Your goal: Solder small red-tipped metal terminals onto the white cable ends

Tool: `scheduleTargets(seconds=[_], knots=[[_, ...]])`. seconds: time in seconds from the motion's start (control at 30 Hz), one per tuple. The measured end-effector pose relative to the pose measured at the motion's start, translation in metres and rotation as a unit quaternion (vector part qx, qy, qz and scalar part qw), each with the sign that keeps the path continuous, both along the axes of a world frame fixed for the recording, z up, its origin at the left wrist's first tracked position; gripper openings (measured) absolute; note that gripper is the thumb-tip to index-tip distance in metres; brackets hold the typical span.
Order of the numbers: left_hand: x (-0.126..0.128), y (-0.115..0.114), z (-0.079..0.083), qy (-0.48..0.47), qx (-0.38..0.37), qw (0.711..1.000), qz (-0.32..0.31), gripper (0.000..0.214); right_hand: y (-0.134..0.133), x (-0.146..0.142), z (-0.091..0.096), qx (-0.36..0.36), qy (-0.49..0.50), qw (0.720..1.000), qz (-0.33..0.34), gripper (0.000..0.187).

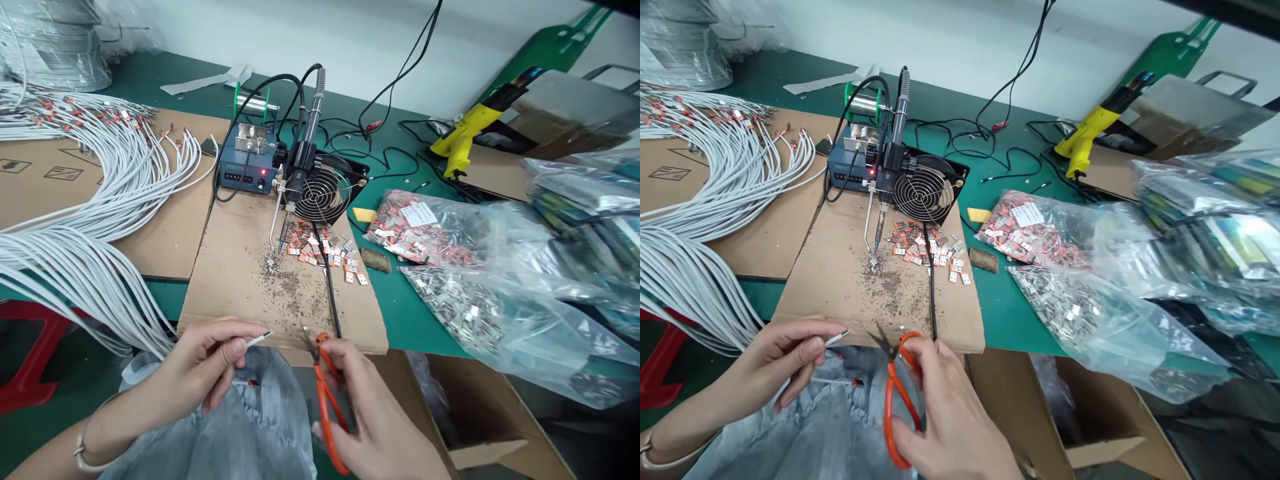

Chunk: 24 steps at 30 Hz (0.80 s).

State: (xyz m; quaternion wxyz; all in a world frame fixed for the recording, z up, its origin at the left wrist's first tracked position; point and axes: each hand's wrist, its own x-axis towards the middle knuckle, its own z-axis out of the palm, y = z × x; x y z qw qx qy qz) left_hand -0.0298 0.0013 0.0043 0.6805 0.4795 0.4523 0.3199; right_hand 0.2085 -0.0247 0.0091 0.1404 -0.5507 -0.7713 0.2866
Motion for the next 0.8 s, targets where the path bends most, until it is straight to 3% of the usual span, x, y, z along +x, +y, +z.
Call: scheduleTargets(seconds=[0.2, 0.57, 0.8], knots=[[0.0, 0.0, -0.005, 0.008, -0.003, 1.0, -0.007, 0.036, 0.004, -0.015, 0.016, -0.111, 0.022, 0.993, -0.023, 0.042], [0.001, 0.003, 0.001, 0.0, 0.009, 1.0, -0.004, 0.031, 0.003, -0.012, 0.016, -0.097, 0.057, 0.994, -0.001, 0.029], [-0.001, 0.002, -0.003, -0.031, 0.002, 0.999, -0.017, 0.029, 0.007, -0.008, 0.013, -0.166, 0.106, 0.98, 0.039, 0.022]])
